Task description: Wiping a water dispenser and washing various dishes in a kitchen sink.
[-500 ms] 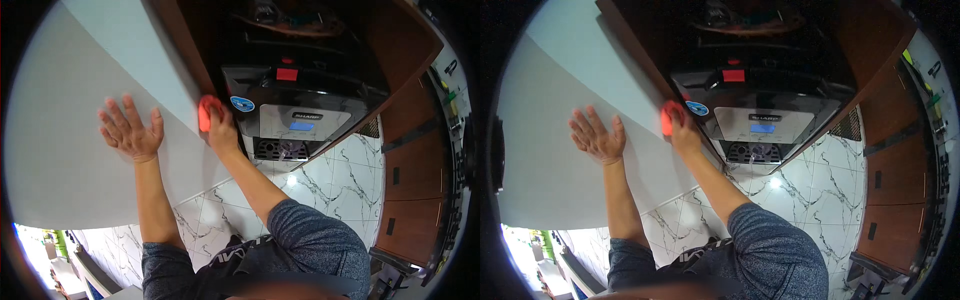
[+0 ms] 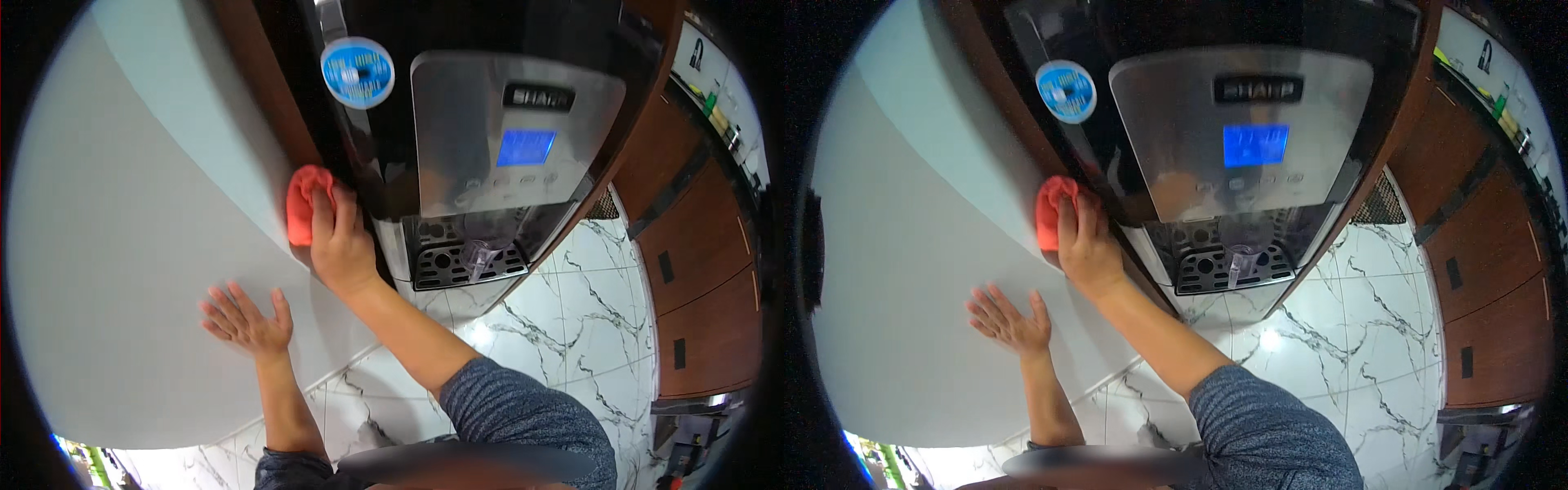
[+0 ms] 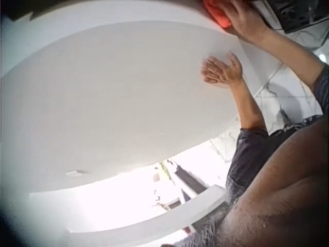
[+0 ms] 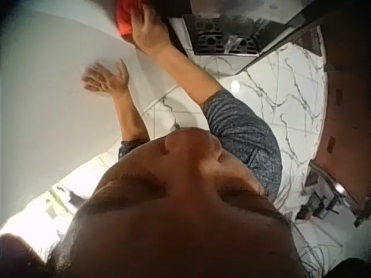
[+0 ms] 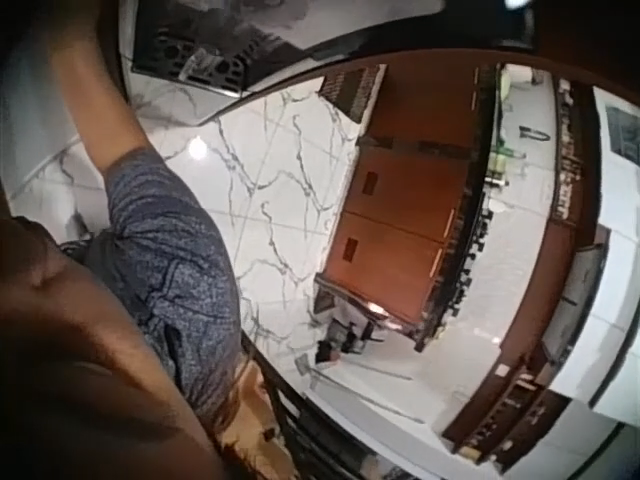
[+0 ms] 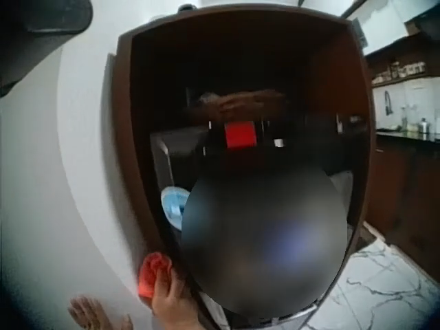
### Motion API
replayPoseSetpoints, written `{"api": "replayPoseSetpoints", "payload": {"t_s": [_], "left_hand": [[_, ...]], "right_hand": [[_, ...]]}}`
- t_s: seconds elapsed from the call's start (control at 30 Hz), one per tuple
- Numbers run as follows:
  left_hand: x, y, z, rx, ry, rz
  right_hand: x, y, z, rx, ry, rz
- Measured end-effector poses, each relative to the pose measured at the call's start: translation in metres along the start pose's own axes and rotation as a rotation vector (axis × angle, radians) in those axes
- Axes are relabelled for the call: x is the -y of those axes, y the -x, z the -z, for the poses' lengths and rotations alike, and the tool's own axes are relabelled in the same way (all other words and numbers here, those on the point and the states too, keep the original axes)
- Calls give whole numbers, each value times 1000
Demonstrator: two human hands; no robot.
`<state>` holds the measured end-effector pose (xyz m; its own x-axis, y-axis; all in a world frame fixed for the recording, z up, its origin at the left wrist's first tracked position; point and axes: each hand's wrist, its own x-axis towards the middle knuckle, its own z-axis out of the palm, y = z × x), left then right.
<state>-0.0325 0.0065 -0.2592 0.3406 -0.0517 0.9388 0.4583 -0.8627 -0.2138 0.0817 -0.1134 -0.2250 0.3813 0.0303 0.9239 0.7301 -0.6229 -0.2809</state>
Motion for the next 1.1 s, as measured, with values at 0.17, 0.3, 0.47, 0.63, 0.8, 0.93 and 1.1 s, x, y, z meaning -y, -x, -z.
{"api": "replayPoseSetpoints", "payload": {"t_s": [0.17, 0.3, 0.47, 0.63, 0.8, 0.93, 1.1], "left_hand": [[-29, 125, -18, 61, 138, 179], [-47, 188, -39, 90, 209, 172], [-56, 198, -46, 86, 247, 224], [-69, 197, -41, 55, 414, 310], [-57, 211, -48, 126, 333, 127], [-51, 211, -36, 162, 432, 153], [-47, 211, -36, 166, 433, 81]], "right_hand": [[-30, 108, -23, 192, 35, 40], [-50, 149, -39, 172, 72, 94], [-39, 128, -39, 156, 189, 158], [-6, -4, -19, -172, 333, 272], [-11, -31, -10, -277, 331, 310], [-41, 107, -41, -41, 388, 277], [-37, 103, -30, 82, 350, 260]]}}
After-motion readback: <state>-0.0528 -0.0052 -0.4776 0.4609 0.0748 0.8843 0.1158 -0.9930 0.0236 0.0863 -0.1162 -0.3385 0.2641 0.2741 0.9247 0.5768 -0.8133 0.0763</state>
